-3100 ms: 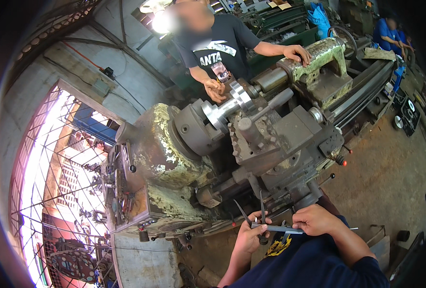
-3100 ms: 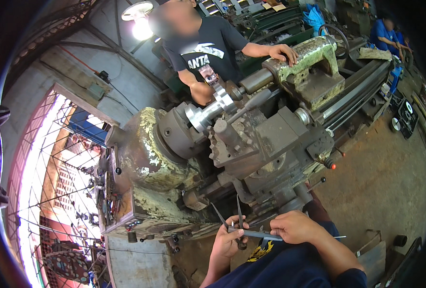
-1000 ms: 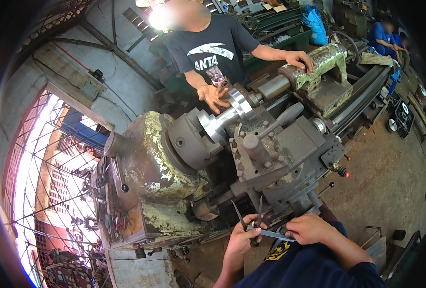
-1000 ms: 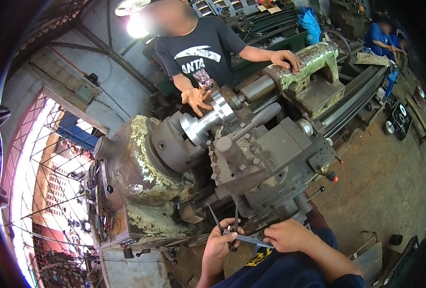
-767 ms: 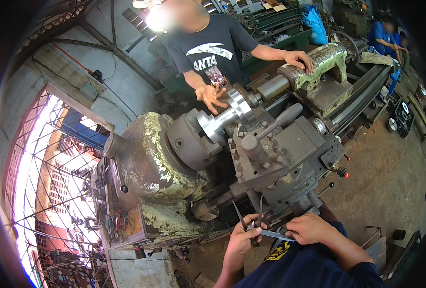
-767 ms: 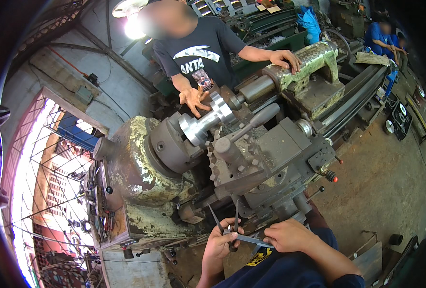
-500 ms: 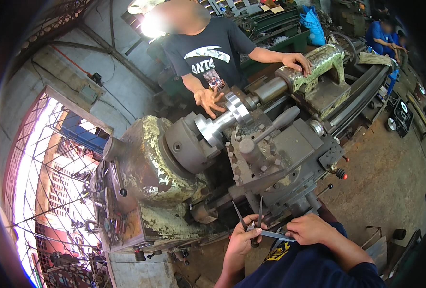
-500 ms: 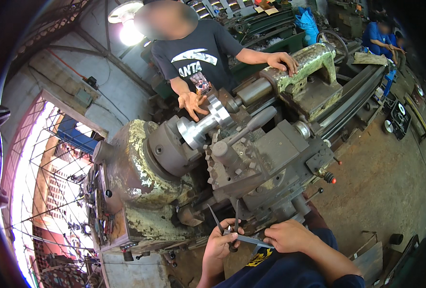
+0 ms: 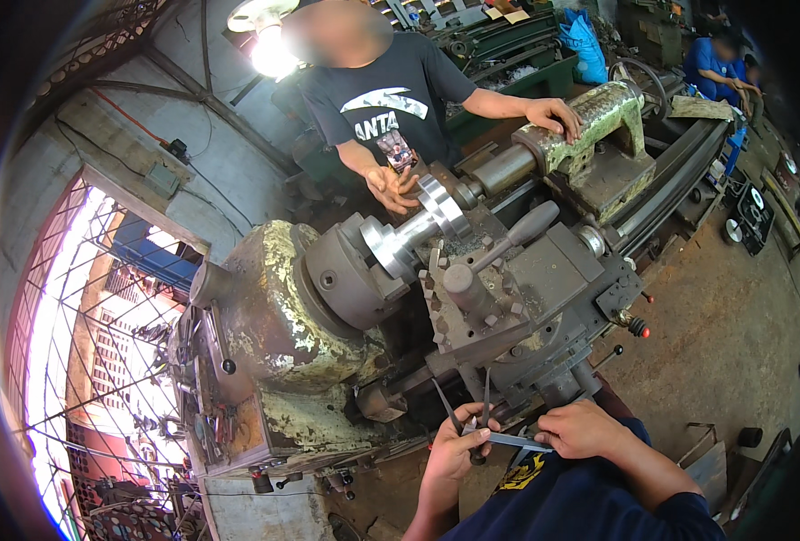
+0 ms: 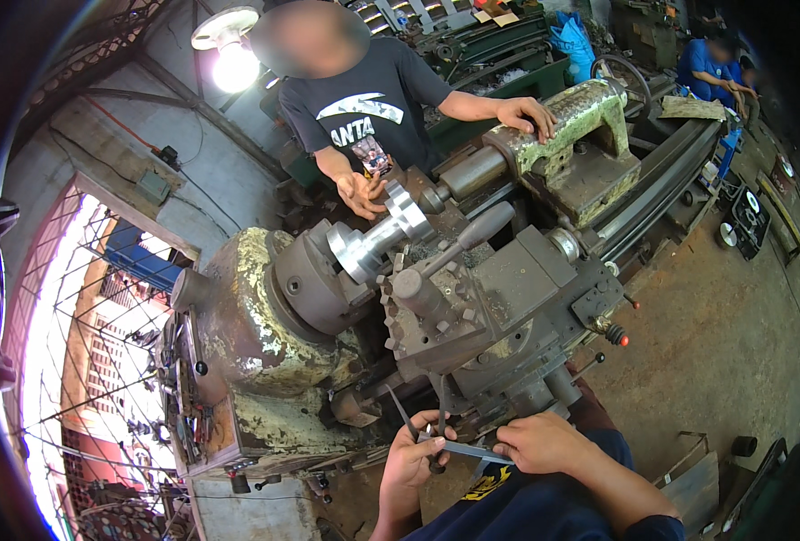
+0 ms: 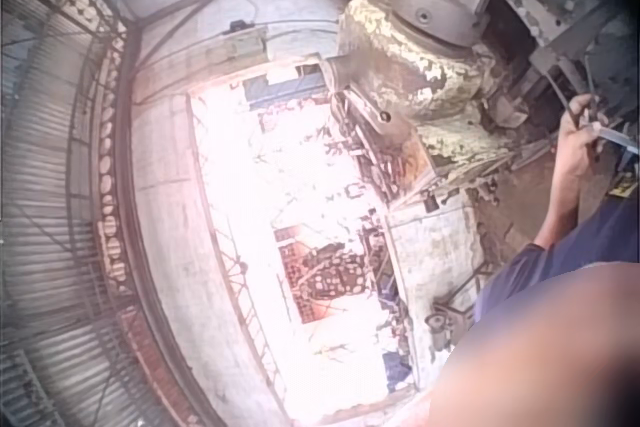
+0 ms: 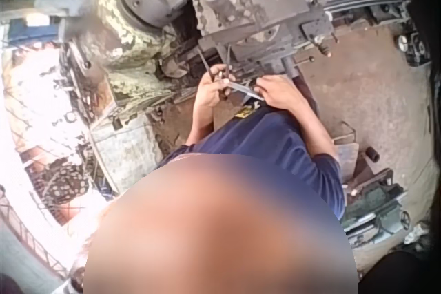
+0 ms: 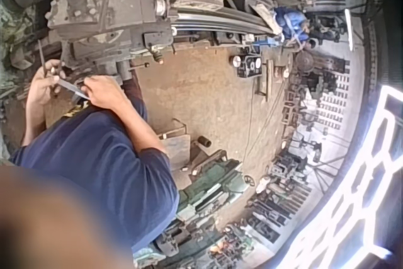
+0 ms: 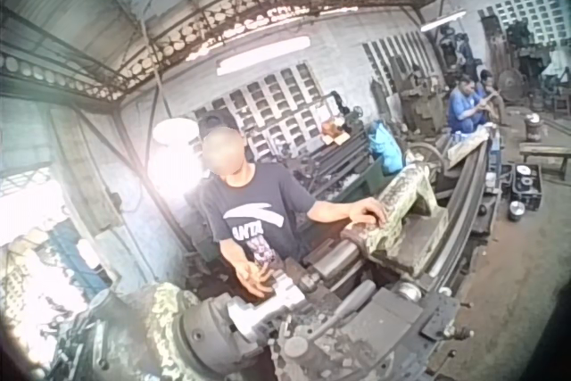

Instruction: The person uses a caliper to measure the diameter of a metal shaft mounted on a lathe. They repeatedly adjust the caliper jaws and reposition the tool to take multiple measurements along the shaft's length while a coworker observes.

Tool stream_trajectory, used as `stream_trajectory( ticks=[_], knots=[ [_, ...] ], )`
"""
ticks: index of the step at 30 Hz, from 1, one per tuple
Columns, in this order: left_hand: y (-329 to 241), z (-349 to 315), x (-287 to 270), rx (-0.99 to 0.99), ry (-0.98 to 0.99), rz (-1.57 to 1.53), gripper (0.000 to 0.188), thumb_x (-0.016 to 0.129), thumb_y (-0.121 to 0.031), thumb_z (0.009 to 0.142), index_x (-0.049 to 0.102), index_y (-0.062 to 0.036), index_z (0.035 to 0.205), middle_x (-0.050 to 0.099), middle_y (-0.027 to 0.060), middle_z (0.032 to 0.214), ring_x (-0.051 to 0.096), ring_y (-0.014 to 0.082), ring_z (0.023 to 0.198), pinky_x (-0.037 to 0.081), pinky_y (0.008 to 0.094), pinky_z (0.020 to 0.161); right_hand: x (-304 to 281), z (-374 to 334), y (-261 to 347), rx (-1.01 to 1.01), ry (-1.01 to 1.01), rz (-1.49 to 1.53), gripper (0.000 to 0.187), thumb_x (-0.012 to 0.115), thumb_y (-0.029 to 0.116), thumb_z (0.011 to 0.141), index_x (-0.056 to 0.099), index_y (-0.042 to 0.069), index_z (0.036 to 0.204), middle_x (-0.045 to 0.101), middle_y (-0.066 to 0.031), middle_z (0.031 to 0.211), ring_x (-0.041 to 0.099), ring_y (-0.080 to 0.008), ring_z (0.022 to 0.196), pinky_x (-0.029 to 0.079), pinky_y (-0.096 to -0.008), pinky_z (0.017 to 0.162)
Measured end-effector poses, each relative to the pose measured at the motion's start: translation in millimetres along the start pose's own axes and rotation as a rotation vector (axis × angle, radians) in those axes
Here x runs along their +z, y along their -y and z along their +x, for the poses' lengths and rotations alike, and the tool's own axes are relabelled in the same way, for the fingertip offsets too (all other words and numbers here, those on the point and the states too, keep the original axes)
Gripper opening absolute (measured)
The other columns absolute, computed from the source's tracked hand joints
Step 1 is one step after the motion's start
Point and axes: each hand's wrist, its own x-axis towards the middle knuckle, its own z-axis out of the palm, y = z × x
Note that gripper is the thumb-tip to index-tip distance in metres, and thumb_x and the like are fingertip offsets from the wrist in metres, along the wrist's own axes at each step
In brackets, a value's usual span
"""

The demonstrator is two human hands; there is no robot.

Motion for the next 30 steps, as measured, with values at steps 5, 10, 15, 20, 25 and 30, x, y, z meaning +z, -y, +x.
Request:
stream_trajectory(
  ticks=[5, 10, 15, 20, 25, 30],
  knots=[
    [-2.6, 0.4, 0.9, 0.021, -0.021, 0.016, 0.043, 0.069, 0.006, 0.089, 0.057, 0.0026, 0.130, 0.071, 0.0149, 0.102, 0.064, 0.0152, 0.074, 0.050, 0.0261, 0.061, 0.5, 1.9, -1.2, 0.059, 0.012, 0.024, 0.035, 0.061, 0.039, 0.099, 0.063, 0.008, 0.083, 0.068, -0.0128, 0.078, 0.068, -0.0388, 0.079, 0.053, -0.0506, 0.068],
    [-2.3, 3.3, 2.5, 0.016, 0.002, -0.005, 0.042, 0.069, 0.006, 0.089, 0.057, 0.0026, 0.129, 0.070, 0.0151, 0.102, 0.064, 0.0160, 0.076, 0.051, 0.0268, 0.061, 0.8, 0.7, -3.1, 0.111, 0.029, 0.040, 0.040, 0.059, 0.042, 0.100, 0.063, 0.007, 0.083, 0.069, -0.0146, 0.078, 0.068, -0.0408, 0.079, 0.053, -0.0519, 0.069],
    [0.4, 4.2, 2.7, 0.031, 0.004, -0.003, 0.041, 0.068, 0.006, 0.090, 0.056, 0.0023, 0.129, 0.070, 0.0157, 0.103, 0.065, 0.0169, 0.080, 0.051, 0.0273, 0.062, 1.4, -0.2, -4.4, 0.139, 0.028, 0.016, 0.039, 0.059, 0.042, 0.100, 0.064, 0.007, 0.083, 0.069, -0.0148, 0.078, 0.068, -0.0410, 0.079, 0.053, -0.0518, 0.069],
    [1.4, 4.6, 2.7, 0.032, -0.004, 0.011, 0.041, 0.067, 0.006, 0.091, 0.055, 0.0021, 0.130, 0.070, 0.0162, 0.104, 0.066, 0.0177, 0.082, 0.052, 0.0277, 0.063, 2.5, 0.0, -2.1, 0.135, 0.017, -0.005, 0.039, 0.059, 0.041, 0.100, 0.064, 0.007, 0.083, 0.069, -0.0145, 0.078, 0.068, -0.0412, 0.079, 0.054, -0.0517, 0.070],
    [0.0, 2.7, 2.9, 0.015, -0.017, -0.010, 0.039, 0.067, 0.005, 0.090, 0.058, 0.0011, 0.127, 0.070, 0.0159, 0.103, 0.065, 0.0175, 0.081, 0.051, 0.0273, 0.062, 1.4, -1.9, -2.4, 0.091, 0.002, 0.072, 0.037, 0.060, 0.037, 0.101, 0.061, 0.006, 0.082, 0.067, -0.0152, 0.077, 0.067, -0.0418, 0.078, 0.051, -0.0531, 0.068],
    [-1.9, 1.7, 3.2, -0.026, 0.002, -0.047, 0.038, 0.068, 0.004, 0.088, 0.059, 0.0002, 0.125, 0.070, 0.0154, 0.101, 0.065, 0.0173, 0.080, 0.049, 0.0270, 0.060, 3.4, -5.8, -4.1, 0.038, 0.056, 0.194, 0.032, 0.060, 0.030, 0.102, 0.057, 0.004, 0.084, 0.064, -0.0168, 0.078, 0.064, -0.0424, 0.080, 0.048, -0.0526, 0.069]
  ],
)
